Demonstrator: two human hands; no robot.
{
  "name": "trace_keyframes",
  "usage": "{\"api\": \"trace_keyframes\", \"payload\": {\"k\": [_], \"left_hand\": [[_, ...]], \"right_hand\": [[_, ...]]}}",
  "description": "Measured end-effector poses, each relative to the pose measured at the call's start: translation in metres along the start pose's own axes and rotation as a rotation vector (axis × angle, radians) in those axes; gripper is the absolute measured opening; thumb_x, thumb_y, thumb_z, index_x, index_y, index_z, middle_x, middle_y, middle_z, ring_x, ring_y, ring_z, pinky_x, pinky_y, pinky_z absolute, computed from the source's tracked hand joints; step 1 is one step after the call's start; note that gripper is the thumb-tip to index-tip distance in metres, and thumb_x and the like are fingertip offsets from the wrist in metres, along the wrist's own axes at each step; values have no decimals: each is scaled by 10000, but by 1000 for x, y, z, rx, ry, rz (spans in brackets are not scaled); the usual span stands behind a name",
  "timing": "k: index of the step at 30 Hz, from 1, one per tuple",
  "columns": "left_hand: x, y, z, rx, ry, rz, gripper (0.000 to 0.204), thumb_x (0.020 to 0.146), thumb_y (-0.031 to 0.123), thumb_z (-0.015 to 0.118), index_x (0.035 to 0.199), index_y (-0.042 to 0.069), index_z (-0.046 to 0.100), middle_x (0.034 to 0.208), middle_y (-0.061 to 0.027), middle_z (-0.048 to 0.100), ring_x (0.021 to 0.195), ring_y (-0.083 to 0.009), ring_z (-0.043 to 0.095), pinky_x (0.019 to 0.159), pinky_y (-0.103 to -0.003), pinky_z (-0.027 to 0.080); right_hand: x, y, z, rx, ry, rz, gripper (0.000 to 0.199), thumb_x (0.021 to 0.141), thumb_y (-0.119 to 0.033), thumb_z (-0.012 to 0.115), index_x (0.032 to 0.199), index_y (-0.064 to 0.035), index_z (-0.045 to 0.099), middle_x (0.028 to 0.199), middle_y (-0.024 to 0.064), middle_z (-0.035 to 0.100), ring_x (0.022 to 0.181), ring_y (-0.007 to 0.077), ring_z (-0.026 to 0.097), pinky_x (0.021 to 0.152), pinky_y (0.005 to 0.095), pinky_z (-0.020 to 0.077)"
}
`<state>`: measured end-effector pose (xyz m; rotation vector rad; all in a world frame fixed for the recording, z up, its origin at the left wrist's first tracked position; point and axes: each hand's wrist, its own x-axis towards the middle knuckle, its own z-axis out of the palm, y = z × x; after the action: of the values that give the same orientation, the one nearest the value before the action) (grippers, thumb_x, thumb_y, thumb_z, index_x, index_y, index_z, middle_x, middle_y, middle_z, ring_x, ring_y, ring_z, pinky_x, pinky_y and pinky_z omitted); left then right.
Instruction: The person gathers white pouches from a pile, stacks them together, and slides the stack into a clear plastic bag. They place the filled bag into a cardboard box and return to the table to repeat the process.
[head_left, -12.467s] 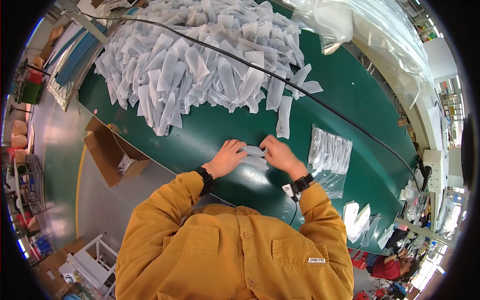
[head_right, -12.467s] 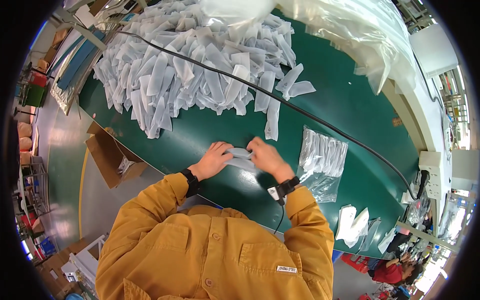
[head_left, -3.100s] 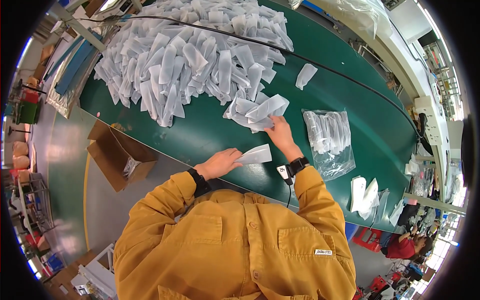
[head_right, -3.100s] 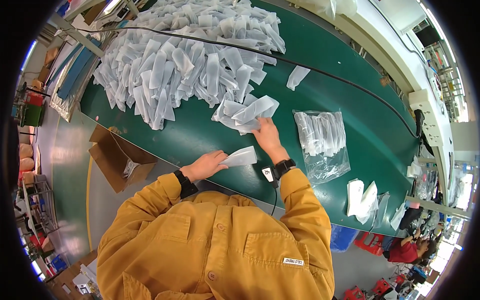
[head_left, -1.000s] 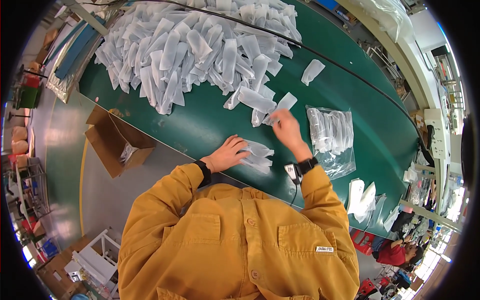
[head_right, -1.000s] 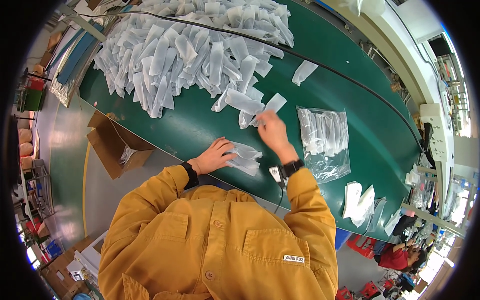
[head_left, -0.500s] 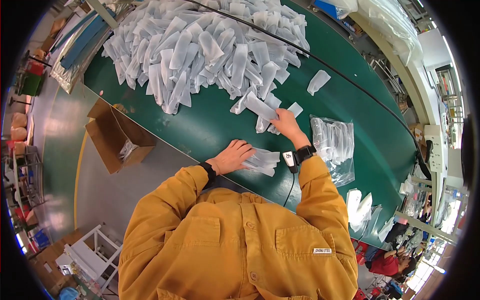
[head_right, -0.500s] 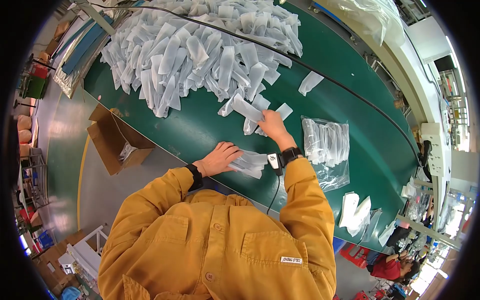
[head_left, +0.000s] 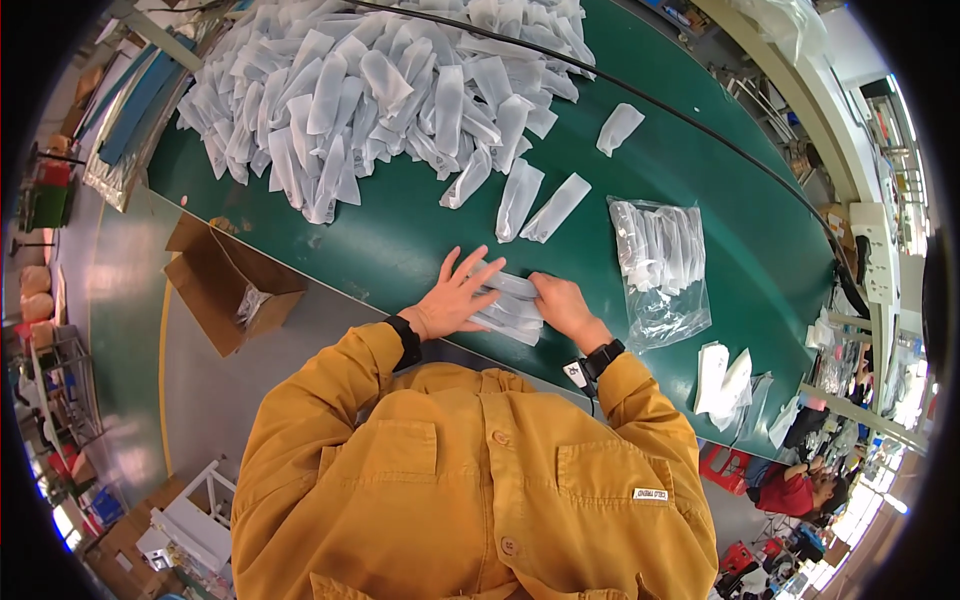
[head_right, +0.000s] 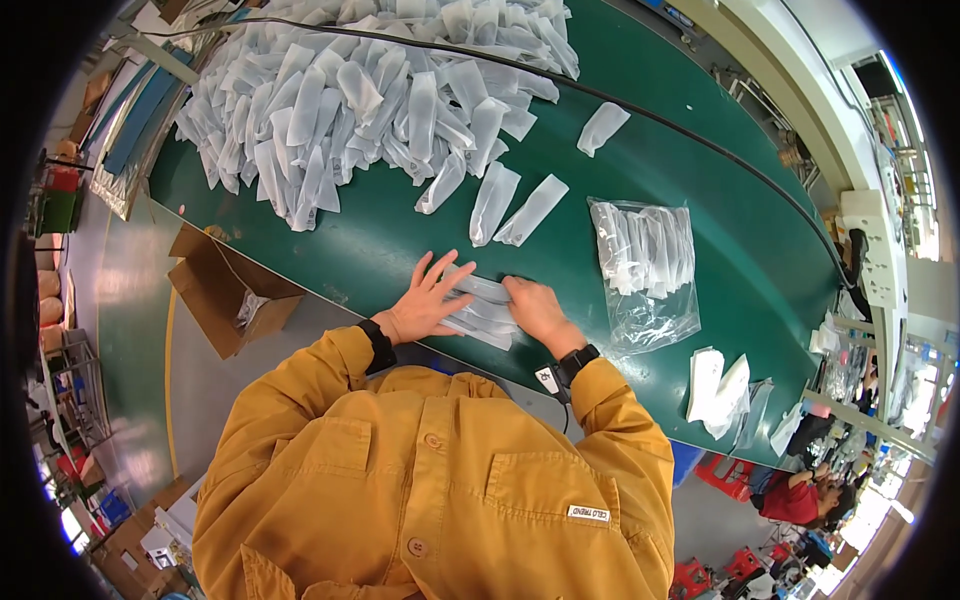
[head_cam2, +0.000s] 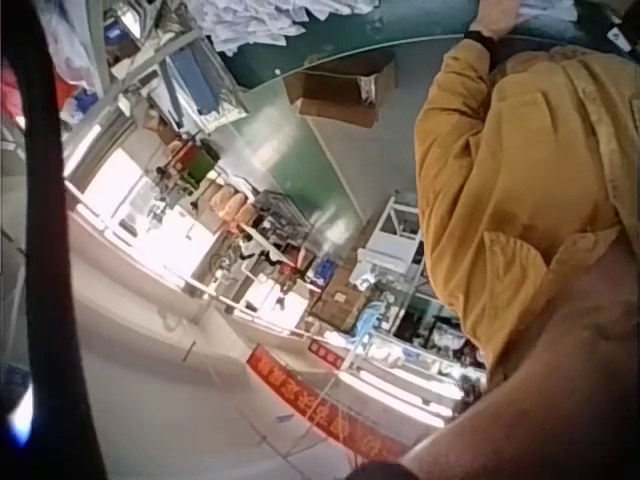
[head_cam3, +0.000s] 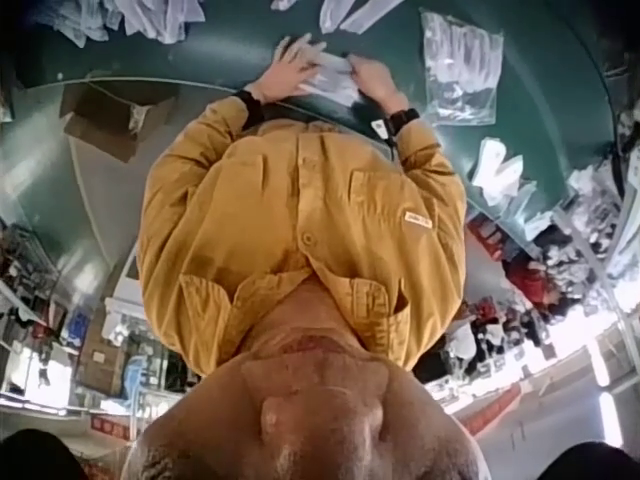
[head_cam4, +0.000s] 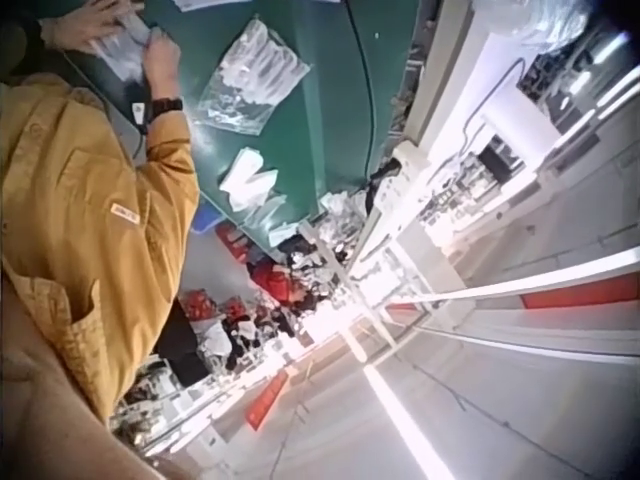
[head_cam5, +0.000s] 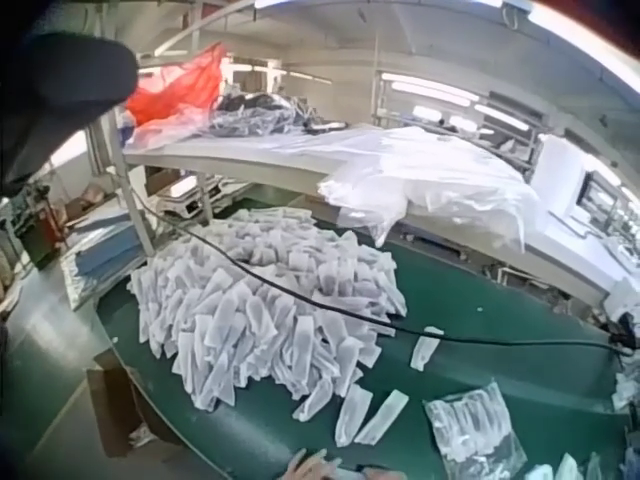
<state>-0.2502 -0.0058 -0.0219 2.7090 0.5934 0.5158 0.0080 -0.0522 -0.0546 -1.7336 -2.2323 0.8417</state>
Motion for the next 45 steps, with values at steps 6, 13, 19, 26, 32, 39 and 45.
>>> {"api": "trace_keyframes", "payload": {"k": [6,13,19,26,32,39,45], "left_hand": [[-10,-19,38,-241,-54,43,617,635,307,821,1140,93,538,1318,-154,396,1173,-386,385,1013,-455,366],[-3,-12,45,-294,-104,86,692,631,301,829,1190,56,504,1285,-153,410,1178,-385,385,1022,-438,364],[3,-5,42,-288,-104,48,805,615,351,838,1273,55,480,1325,-169,384,1214,-392,358,1051,-506,311],[33,-1,21,-143,-97,99,760,602,393,837,1232,93,536,1338,-197,352,1289,-403,299,1089,-526,261],[36,-12,41,-333,-159,105,699,580,389,854,1158,113,572,1328,-198,347,1281,-422,298,1063,-504,327],[38,-13,45,-335,-176,108,642,618,348,841,1134,87,562,1326,-192,349,1254,-418,321,1019,-481,374],[38,-3,63,-499,1,-42,420,769,217,735,1116,66,552,1286,-179,415,1213,-383,394,991,-447,398]], "right_hand": [[45,1,-76,97,115,-195,409,738,7,536,1127,-103,595,1102,126,596,959,373,589,802,420,501],[91,67,-66,-257,259,-96,334,721,-35,642,1047,-44,571,1052,177,605,950,385,595,777,441,497],[20,49,-31,77,278,141,316,697,-17,701,956,-28,520,869,181,608,849,400,608,692,457,493],[-20,10,6,81,347,166,297,717,-33,681,951,-39,497,898,178,606,799,396,612,690,469,491],[-49,13,16,43,371,34,294,751,-52,653,1005,-51,504,927,156,595,838,368,611,674,447,499],[-56,-43,-36,-84,465,-11,746,697,-312,777,1319,-69,445,1219,198,497,1124,395,479,920,476,422],[-52,-43,21,-145,344,-24,911,650,-407,798,1397,-75,395,1344,246,377,1161,437,415,971,518,367]]}}
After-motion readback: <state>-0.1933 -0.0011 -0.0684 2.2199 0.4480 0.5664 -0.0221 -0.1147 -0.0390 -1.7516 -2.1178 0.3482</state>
